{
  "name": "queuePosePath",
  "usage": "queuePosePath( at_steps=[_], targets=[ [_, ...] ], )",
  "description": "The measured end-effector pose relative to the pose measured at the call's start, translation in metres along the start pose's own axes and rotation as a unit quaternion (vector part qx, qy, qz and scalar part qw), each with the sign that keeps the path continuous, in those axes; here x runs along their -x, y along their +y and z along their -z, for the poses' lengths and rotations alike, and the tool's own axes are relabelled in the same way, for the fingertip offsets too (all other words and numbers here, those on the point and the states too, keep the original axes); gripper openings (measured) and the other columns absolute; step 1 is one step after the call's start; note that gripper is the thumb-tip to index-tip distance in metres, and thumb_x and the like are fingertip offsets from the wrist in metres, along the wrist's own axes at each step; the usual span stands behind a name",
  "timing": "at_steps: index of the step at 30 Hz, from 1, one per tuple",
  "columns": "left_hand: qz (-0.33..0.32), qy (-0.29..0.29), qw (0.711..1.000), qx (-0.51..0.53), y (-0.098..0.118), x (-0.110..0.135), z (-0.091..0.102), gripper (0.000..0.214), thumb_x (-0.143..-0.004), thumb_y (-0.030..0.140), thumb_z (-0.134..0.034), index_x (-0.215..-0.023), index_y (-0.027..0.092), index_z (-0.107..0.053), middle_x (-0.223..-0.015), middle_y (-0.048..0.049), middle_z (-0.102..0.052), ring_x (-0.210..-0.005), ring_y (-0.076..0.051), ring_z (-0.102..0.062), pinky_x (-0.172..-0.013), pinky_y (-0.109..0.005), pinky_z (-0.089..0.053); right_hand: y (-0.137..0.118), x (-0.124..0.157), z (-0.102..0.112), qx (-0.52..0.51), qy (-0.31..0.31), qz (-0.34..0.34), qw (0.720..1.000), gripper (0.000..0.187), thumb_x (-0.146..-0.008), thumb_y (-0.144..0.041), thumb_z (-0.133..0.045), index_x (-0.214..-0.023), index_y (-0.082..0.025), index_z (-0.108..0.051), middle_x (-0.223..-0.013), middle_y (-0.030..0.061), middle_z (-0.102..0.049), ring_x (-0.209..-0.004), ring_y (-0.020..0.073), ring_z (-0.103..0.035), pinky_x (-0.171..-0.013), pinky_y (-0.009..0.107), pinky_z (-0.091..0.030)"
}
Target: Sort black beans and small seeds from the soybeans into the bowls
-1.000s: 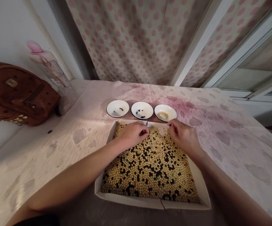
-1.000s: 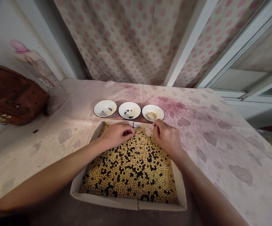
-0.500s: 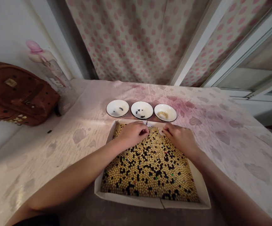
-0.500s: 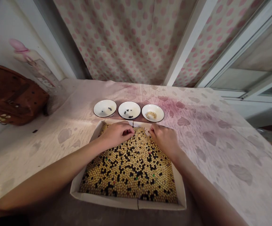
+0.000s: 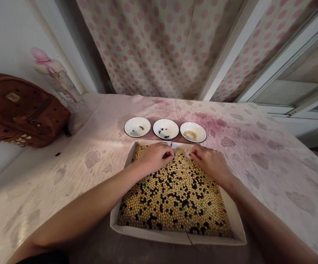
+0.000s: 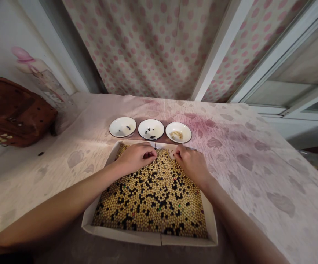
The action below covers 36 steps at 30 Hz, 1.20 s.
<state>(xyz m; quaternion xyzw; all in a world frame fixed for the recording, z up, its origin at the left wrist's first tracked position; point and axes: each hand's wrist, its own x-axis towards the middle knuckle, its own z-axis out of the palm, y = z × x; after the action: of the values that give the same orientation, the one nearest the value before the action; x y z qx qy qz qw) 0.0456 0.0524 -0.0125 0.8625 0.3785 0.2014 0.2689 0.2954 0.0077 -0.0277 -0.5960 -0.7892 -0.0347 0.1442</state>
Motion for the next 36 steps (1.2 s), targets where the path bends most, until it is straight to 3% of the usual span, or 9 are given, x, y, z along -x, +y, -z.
queuePosePath(
  at_steps=[4, 8, 13, 18, 28, 36],
  targets=[
    [-0.005, 0.000, 1.000, 0.005, -0.001, 0.000, 0.000, 0.012, -0.089, 0.018, -0.063, -0.089, 0.021, -0.075, -0.088, -0.0021, -0.072, -0.077, -0.015, -0.063, -0.070, -0.028, -0.044, -0.002, -0.005, 0.003, -0.060, 0.067, -0.020, 0.996, 0.019, -0.099, -0.035, -0.050, -0.091, -0.022, -0.061, -0.062, -0.0018, -0.060, -0.052, 0.0144, -0.054, -0.055, 0.029, -0.033],
    [-0.003, -0.003, 1.000, 0.003, -0.001, 0.000, -0.001, 0.012, -0.090, 0.019, -0.063, -0.090, 0.021, -0.075, -0.089, -0.0022, -0.072, -0.078, -0.015, -0.063, -0.070, -0.028, -0.044, 0.005, -0.016, 0.003, -0.089, 0.141, -0.090, 0.982, 0.020, -0.097, -0.039, -0.053, -0.094, -0.021, -0.062, -0.061, -0.0021, -0.058, -0.052, 0.0143, -0.052, -0.056, 0.028, -0.032],
    [0.001, -0.007, 1.000, -0.001, -0.001, 0.000, -0.001, 0.012, -0.090, 0.020, -0.063, -0.091, 0.021, -0.075, -0.089, -0.0024, -0.072, -0.078, -0.015, -0.063, -0.070, -0.028, -0.044, 0.015, -0.024, -0.001, -0.106, 0.137, -0.136, 0.975, 0.023, -0.094, -0.041, -0.054, -0.096, -0.020, -0.064, -0.063, -0.0007, -0.060, -0.053, 0.0153, -0.052, -0.057, 0.028, -0.031],
    [-0.003, -0.006, 1.000, -0.009, -0.002, 0.000, -0.001, 0.012, -0.091, 0.020, -0.063, -0.092, 0.021, -0.075, -0.090, -0.0023, -0.071, -0.079, -0.015, -0.063, -0.071, -0.028, -0.045, 0.015, -0.022, -0.002, -0.100, 0.144, -0.131, 0.976, 0.030, -0.097, -0.040, -0.049, -0.104, -0.019, -0.068, -0.066, 0.0013, -0.061, -0.055, 0.0159, -0.052, -0.057, 0.029, -0.031],
    [0.000, -0.003, 1.000, 0.000, -0.002, 0.000, -0.002, 0.011, -0.089, 0.020, -0.063, -0.090, 0.021, -0.075, -0.088, -0.0019, -0.072, -0.076, -0.015, -0.062, -0.069, -0.028, -0.044, 0.008, -0.018, 0.004, -0.117, 0.156, -0.134, 0.972, 0.024, -0.095, -0.036, -0.048, -0.098, -0.020, -0.067, -0.064, 0.0009, -0.060, -0.052, 0.0155, -0.050, -0.057, 0.029, -0.033],
    [-0.001, -0.005, 1.000, 0.002, 0.001, 0.000, 0.000, 0.012, -0.089, 0.019, -0.063, -0.089, 0.021, -0.075, -0.086, -0.0023, -0.071, -0.075, -0.015, -0.062, -0.068, -0.028, -0.044, 0.000, -0.009, 0.009, -0.137, 0.109, -0.025, 0.984, 0.026, -0.091, -0.024, -0.046, -0.095, -0.021, -0.072, -0.075, 0.0017, -0.072, -0.059, 0.0152, -0.061, -0.060, 0.029, -0.042]
  ],
)
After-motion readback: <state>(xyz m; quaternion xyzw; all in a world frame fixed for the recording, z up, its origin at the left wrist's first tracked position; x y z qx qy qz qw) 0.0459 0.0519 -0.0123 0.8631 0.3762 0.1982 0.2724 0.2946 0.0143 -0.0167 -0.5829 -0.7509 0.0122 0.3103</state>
